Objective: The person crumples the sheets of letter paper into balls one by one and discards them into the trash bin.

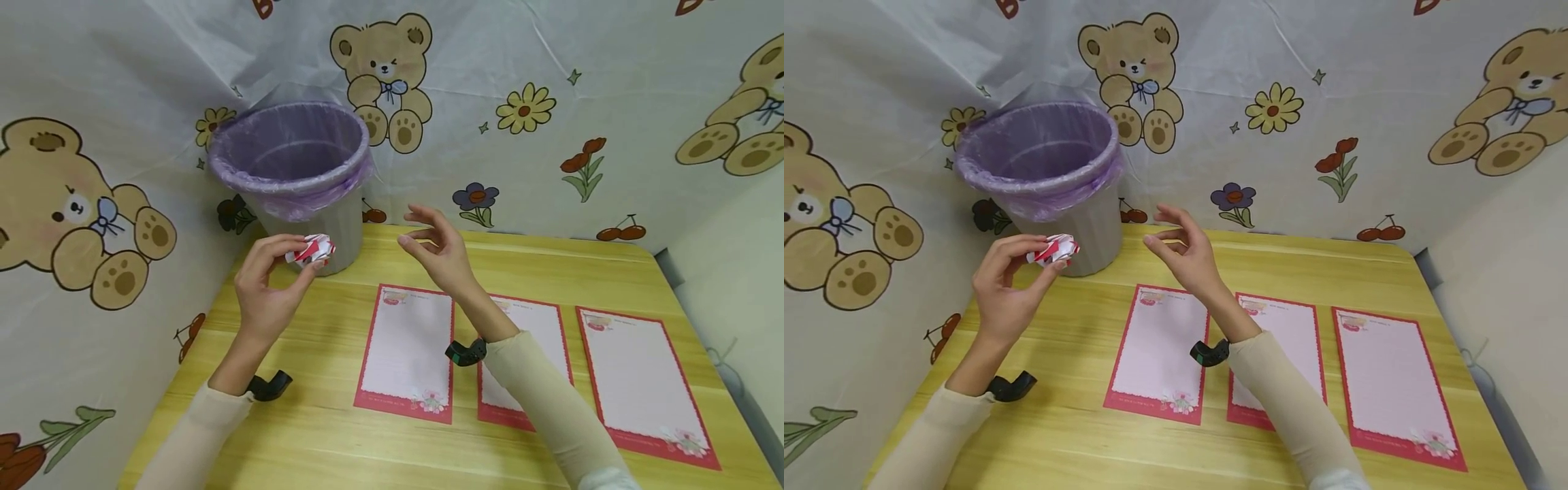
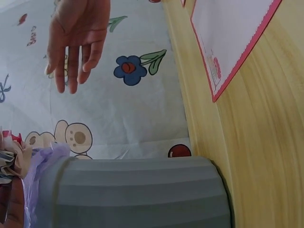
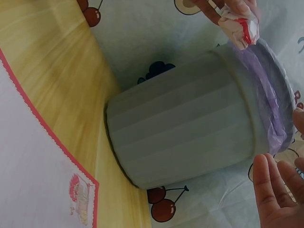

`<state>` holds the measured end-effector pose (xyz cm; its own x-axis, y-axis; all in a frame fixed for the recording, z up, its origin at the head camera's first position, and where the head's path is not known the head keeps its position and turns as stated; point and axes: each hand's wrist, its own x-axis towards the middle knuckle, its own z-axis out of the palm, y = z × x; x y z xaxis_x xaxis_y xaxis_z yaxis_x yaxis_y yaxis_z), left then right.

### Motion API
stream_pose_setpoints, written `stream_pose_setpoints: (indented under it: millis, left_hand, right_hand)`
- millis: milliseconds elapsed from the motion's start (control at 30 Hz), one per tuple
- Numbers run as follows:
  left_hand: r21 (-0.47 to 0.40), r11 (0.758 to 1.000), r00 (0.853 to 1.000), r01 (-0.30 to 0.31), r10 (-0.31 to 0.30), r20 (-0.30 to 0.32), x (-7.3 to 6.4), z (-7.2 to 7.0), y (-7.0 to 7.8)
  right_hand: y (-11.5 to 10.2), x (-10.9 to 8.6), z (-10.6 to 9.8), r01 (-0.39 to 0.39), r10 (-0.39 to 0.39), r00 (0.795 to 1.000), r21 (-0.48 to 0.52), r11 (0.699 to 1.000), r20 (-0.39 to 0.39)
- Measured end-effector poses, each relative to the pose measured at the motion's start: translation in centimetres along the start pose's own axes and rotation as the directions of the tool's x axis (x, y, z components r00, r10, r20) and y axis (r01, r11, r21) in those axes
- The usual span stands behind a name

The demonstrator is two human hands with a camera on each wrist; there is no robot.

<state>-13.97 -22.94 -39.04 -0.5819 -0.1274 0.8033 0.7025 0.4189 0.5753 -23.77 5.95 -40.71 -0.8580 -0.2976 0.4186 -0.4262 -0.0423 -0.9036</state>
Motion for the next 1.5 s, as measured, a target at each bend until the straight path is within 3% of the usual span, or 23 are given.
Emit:
stream_pose_setpoints:
  millis: [833, 1200, 1367, 1500]
  left_hand:
    - [0.037, 0.997, 0.996, -0.06, 0.063, -0.068, 2.3, -0.9, 0.5]
    - [0.112, 0.989, 0.988, -0.095, 0.107, -0.109, 4.4, -1.3, 0.8]
    - [0.132, 0.986, 0.979, -0.101, 0.122, -0.164, 6.0, -1.4, 1.2]
    - [0.137, 0.986, 0.978, -0.098, 0.12, -0.168, 7.1, -1.6, 1.7]
  right_hand:
    - [0.2, 2.0, 1.4, -0.034, 0.033, 0.999, 0.023, 0.999, 0.017]
    - [-0.4, 3.3, 1.8, -0.006, 0.005, 0.999, 0.007, 1.0, 0.049]
    - [-0.7, 3.7, 1.9, -0.007, 0.006, 0.998, 0.02, 1.0, 0.057]
    - [-0.9, 4.0, 2.1, -0.011, 0.009, 0.998, 0.03, 0.999, 0.062]
